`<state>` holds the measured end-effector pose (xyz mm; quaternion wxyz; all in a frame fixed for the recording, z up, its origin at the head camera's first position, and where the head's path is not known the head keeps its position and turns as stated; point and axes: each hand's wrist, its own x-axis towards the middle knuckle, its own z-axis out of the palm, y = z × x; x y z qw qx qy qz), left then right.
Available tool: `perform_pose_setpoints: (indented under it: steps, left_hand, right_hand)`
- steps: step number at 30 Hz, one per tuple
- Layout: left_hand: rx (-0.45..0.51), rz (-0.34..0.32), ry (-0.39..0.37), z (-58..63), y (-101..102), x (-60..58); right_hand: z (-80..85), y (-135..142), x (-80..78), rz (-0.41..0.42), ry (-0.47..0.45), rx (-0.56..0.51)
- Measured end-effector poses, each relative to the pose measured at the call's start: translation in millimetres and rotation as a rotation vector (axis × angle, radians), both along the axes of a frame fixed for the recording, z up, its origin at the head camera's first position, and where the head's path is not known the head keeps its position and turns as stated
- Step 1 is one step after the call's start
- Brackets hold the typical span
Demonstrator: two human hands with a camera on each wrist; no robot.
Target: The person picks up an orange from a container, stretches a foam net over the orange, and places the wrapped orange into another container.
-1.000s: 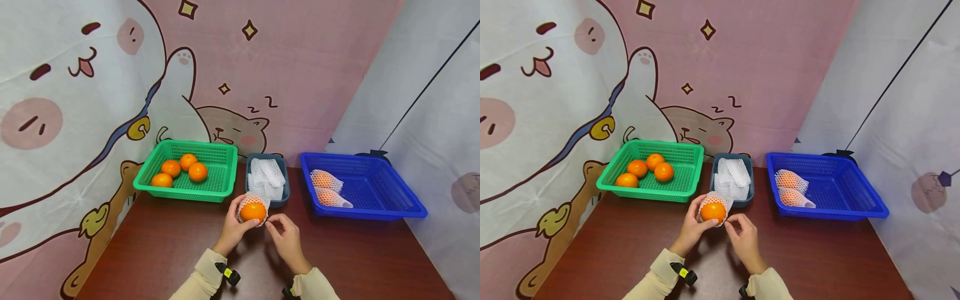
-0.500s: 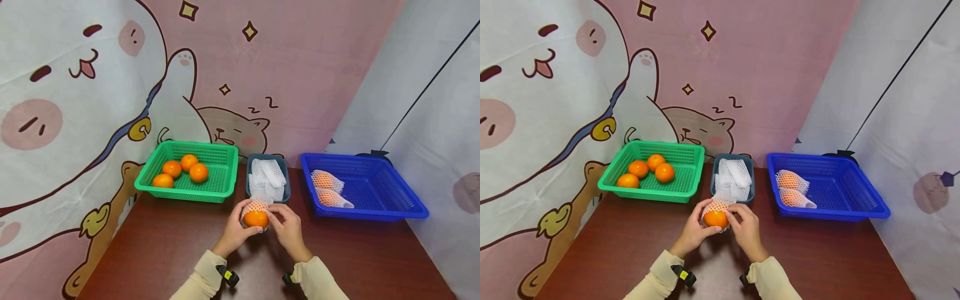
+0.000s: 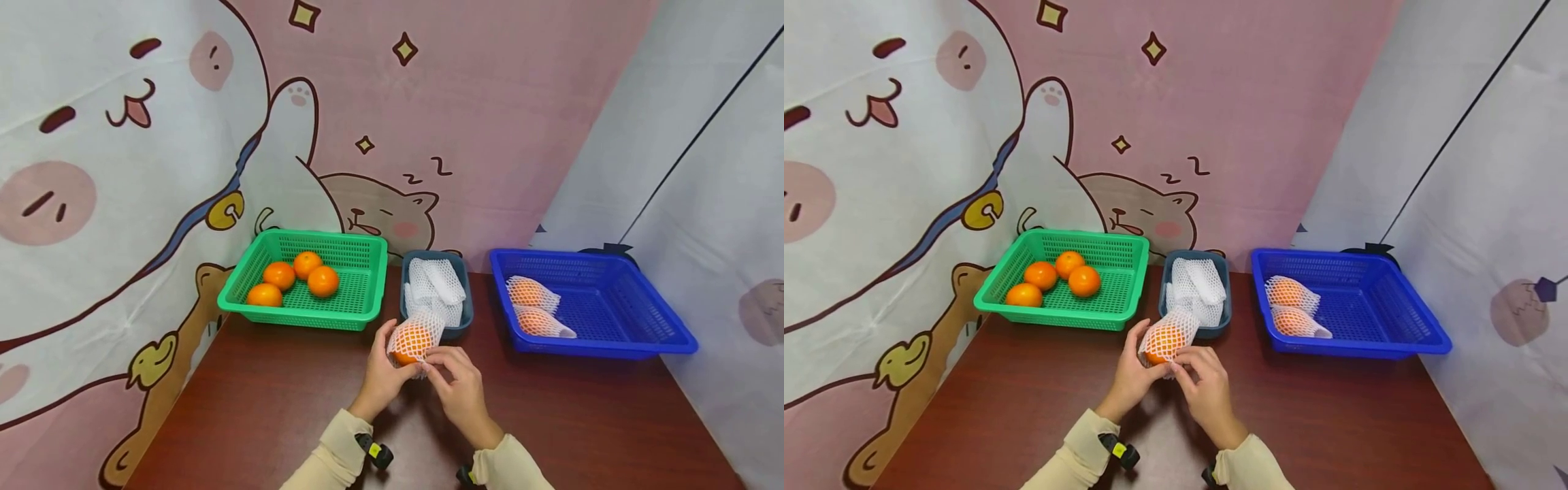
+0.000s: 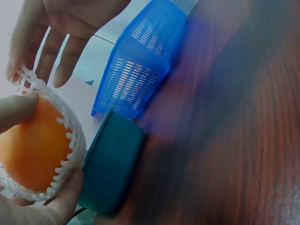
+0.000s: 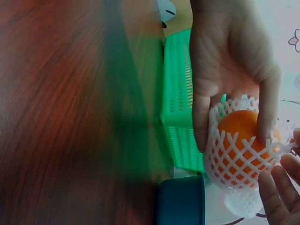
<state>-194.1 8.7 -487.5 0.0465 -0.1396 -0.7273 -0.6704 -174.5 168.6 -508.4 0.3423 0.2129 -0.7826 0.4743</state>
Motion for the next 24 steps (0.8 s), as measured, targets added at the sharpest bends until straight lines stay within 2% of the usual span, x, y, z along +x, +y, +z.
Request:
perform_pose_setpoints:
  steps: [3,8,12,14,19,24]
  left_hand:
    - [0.016,-0.02,-0.033,0.2,-1,-0.5]
    - [0.128,-0.113,-0.096,1.8,-4,-2.0]
    - [0.15,-0.101,-0.108,-0.7,-3,-3.3]
    - [0.183,-0.095,-0.128,-8.7,-2,-6.0]
    - [0.357,-0.089,-0.199,-31.2,4,-13.2]
    - [0.423,-0.078,-0.2,-38.8,6,-14.4]
  right_hand:
    - [2.2,-2,0.4,-0.017,0.03,-0.006]
    - [16.5,-2,4.0,-0.053,0.015,-0.06]
    - [29.6,-3,11.2,-0.046,-0.042,-0.097]
    - [32.8,-4,14.1,-0.041,-0.065,-0.11]
    - [35.0,-10,19.9,-0.033,-0.065,-0.106]
    - [35.1,-17,24.6,-0.015,-0.027,-0.077]
